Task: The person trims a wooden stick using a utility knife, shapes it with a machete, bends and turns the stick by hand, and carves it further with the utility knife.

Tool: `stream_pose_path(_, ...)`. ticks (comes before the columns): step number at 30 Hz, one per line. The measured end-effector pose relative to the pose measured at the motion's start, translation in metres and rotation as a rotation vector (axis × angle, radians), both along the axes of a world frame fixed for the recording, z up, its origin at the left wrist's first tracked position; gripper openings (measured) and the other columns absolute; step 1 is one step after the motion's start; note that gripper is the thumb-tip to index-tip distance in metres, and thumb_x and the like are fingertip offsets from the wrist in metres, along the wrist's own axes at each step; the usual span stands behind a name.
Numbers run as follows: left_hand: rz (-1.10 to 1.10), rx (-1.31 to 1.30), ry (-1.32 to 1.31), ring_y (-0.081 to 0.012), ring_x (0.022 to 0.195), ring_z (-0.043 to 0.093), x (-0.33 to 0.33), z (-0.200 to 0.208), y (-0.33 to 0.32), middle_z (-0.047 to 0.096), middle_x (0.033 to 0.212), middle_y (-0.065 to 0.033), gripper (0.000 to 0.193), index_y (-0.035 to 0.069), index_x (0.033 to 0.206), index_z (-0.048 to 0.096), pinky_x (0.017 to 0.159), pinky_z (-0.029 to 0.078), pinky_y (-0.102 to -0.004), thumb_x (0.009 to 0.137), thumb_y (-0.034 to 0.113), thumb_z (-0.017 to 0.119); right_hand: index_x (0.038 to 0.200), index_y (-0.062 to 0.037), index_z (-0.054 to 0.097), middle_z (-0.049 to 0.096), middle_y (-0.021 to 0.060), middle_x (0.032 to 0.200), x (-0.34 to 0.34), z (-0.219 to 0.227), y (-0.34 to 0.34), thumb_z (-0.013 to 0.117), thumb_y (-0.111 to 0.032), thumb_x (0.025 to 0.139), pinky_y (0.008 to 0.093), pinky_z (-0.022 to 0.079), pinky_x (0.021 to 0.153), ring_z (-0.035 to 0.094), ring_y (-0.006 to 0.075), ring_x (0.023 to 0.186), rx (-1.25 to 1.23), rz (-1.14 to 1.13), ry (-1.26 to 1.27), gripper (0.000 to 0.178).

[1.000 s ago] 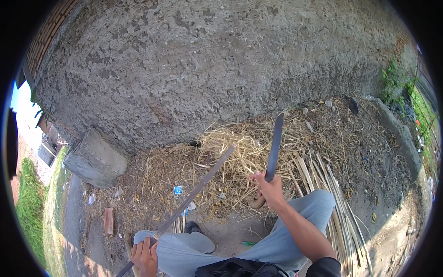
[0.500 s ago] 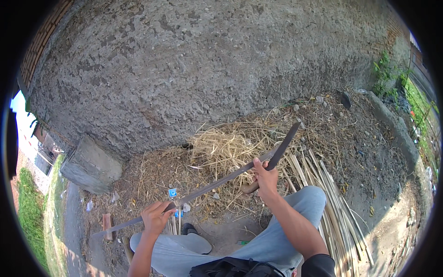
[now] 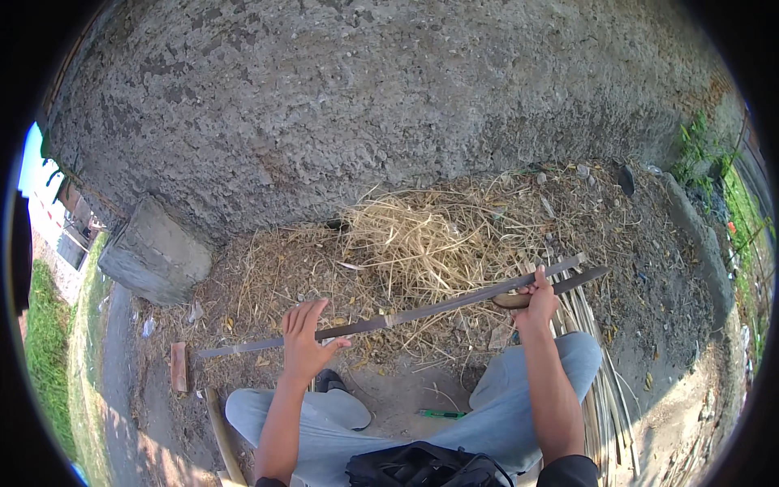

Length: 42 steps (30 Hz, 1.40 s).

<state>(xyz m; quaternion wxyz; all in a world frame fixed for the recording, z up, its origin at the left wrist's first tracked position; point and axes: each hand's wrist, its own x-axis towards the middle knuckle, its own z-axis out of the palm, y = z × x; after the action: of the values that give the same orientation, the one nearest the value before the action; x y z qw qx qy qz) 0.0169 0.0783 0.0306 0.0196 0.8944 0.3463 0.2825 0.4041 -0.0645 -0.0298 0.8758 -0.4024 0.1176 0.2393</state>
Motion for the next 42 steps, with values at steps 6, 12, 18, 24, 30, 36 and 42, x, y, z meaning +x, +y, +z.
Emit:
stream_pose_path(6,0.182,-0.125,-0.027,-0.0277,0.132,0.039,-0.045,0.019,0.002,0.054,0.129,-0.0066,0.085,0.010,0.129,0.052,0.110,0.016,-0.0502,0.058,0.042,0.085,0.066,-0.0111,0.045,0.042,-0.0015,0.061,0.016,0.009,-0.014,0.064,-0.022,0.093,0.0228,0.039,0.047,0.038,0.0079,0.051,0.028,-0.068,-0.036,0.035)
stream_pose_path(12,0.267,-0.161,-0.029,-0.0288,0.128,0.043,-0.065,-0.001,0.006,0.054,0.129,-0.0077,0.077,0.011,0.128,0.052,0.109,0.022,-0.0463,0.060,0.026,0.085,0.076,-0.0090,0.050,0.044,-0.0012,0.065,0.023,0.005,-0.015,0.063,-0.025,0.094,0.0213,0.038,0.046,0.037,0.0069,0.051,0.107,-0.114,-0.061,0.028)
stream_pose_path(18,0.291,-0.022,0.013,-0.0296,0.128,0.042,-0.064,-0.007,0.012,0.053,0.128,-0.0073,0.059,0.010,0.127,0.053,0.109,0.023,-0.0510,0.072,0.012,0.075,0.086,-0.0084,0.050,0.052,0.0034,0.071,0.029,0.005,-0.014,0.060,-0.025,0.096,0.0183,0.039,0.045,0.038,0.0056,0.049,0.212,-0.054,-0.009,0.021)
stream_pose_path(24,0.306,0.146,-0.063,-0.0294,0.105,0.056,-0.074,-0.012,0.029,0.060,0.111,-0.0097,0.039,0.008,0.112,0.060,0.097,0.039,-0.0421,0.074,0.000,0.067,0.081,-0.0084,0.048,0.046,0.0010,0.068,0.037,0.001,-0.015,0.060,-0.026,0.096,0.0195,0.039,0.045,0.037,0.0061,0.051,0.191,-0.044,-0.013,0.026)
stream_pose_path(30,0.105,0.052,-0.157,-0.0285,0.084,0.063,-0.082,-0.006,0.031,0.066,0.084,-0.0069,0.021,0.005,0.092,0.067,0.081,0.044,-0.0399,0.073,-0.003,0.064,0.077,-0.0134,0.048,0.039,-0.0050,0.060,0.039,0.004,-0.014,0.068,-0.034,0.090,0.0209,0.043,0.050,0.040,0.0058,0.051,0.145,-0.060,0.078,0.031)
stream_pose_path(36,0.145,-0.080,-0.147,-0.0274,0.083,0.064,-0.074,-0.009,0.022,0.069,0.084,-0.0075,0.008,0.006,0.085,0.069,0.077,0.045,-0.0400,0.079,0.006,0.065,0.083,-0.0114,0.050,0.053,0.0007,0.071,0.053,-0.013,-0.016,0.072,-0.031,0.087,0.0206,0.045,0.054,0.041,0.0059,0.053,0.132,-0.018,-0.075,0.030)
stream_pose_path(42,0.206,-0.304,-0.157,-0.0258,0.072,0.067,-0.069,-0.025,0.016,0.070,0.081,-0.0074,0.013,0.008,0.093,0.072,0.067,0.051,-0.0359,0.081,0.012,0.069,0.105,-0.0028,0.064,0.061,0.0022,0.079,0.018,-0.006,-0.007,0.073,-0.028,0.086,0.0216,0.043,0.054,0.044,0.0055,0.059,-0.077,0.076,-0.115,0.033)
